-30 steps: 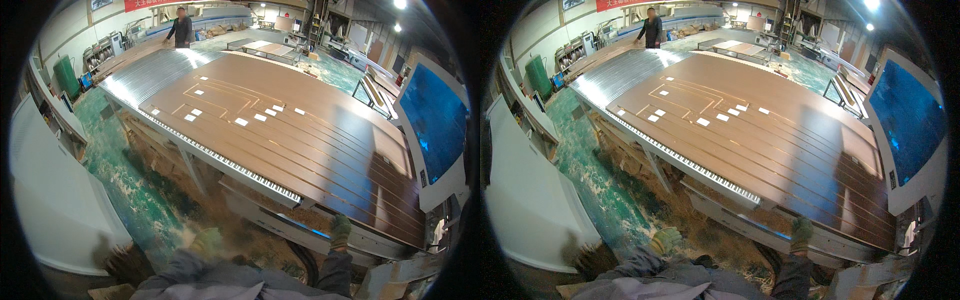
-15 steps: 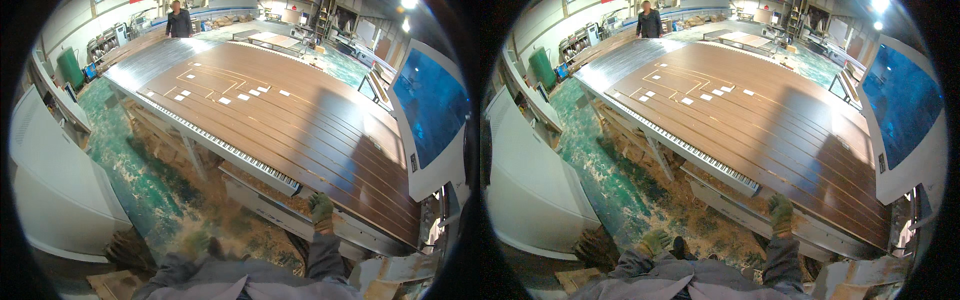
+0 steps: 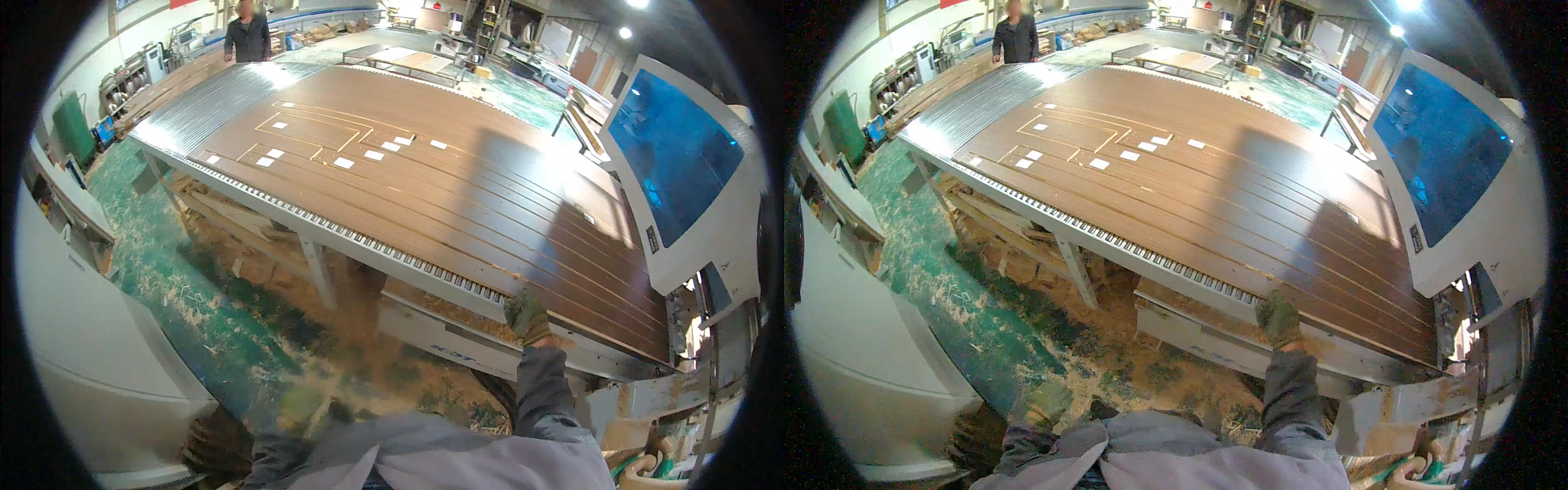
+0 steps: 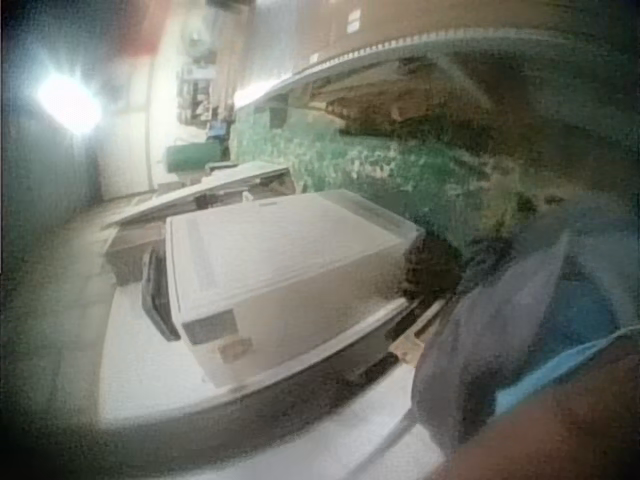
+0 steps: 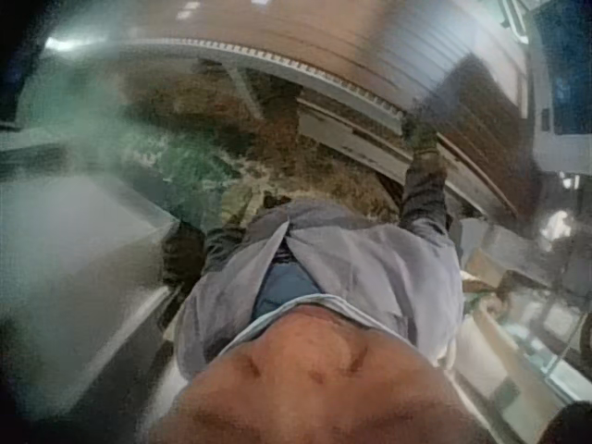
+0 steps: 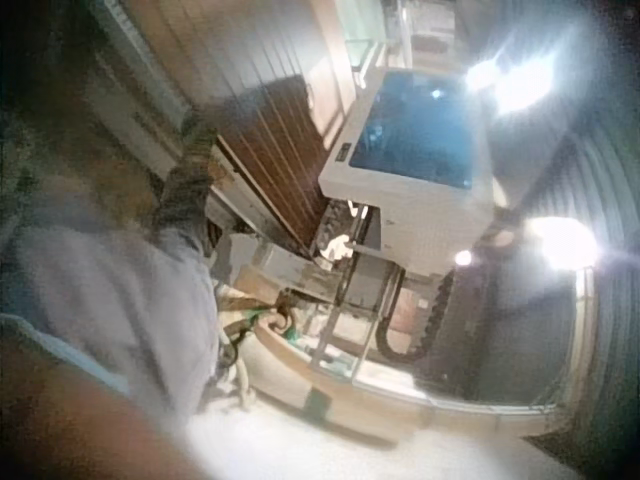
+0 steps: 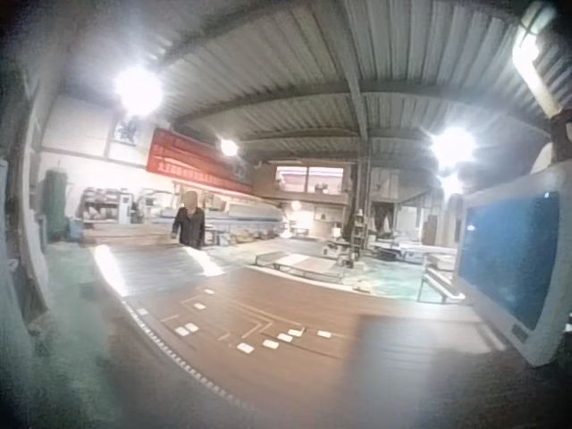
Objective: The person applies small white labels to multiple cut wood panels on a CNC table, then operates the machine's control panel and removes gloves. The person handles labels and panels, and interacts with the machine interface.
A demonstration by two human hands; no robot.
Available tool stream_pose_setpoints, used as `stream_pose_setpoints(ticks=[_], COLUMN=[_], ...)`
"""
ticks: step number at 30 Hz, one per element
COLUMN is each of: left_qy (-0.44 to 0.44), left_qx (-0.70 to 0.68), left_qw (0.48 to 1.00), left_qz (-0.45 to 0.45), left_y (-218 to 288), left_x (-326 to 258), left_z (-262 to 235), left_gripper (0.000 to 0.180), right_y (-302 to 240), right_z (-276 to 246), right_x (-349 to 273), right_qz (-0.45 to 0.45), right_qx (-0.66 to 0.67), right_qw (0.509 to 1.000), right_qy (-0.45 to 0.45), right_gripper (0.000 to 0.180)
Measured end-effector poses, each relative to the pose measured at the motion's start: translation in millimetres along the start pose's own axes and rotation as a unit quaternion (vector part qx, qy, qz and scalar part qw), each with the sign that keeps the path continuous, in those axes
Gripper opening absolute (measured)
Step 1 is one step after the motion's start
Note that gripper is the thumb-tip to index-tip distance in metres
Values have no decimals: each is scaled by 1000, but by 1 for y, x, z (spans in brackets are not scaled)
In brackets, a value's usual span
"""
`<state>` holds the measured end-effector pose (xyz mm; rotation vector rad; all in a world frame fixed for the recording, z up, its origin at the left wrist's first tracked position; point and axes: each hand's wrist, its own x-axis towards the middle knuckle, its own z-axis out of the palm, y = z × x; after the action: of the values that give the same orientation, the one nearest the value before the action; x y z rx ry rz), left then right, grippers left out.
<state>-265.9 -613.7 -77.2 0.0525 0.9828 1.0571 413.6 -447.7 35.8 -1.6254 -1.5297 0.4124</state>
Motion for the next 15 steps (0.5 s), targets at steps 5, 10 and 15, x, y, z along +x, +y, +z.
stream_pose_setpoints(ticks=[5, 10, 15], left_qy=[20, 51, 69], left_qx=[19, 75, 61], left_qw=[999, 993, 992], left_qz=[33, 72, 80], left_y=[129, 225, 295], left_x=[5, 12, 36], left_z=[-53, -100, -93], left_gripper=[50, 49, 48], right_y=[-29, -110, -177], right_z=[72, 135, 159], right_x=[35, 56, 98], right_qz=[90, 117, -65], right_qx=[143, 171, -427], right_qw=[986, 978, 888], right_qy=[7, 18, -155], right_gripper=[19, 30, 24])
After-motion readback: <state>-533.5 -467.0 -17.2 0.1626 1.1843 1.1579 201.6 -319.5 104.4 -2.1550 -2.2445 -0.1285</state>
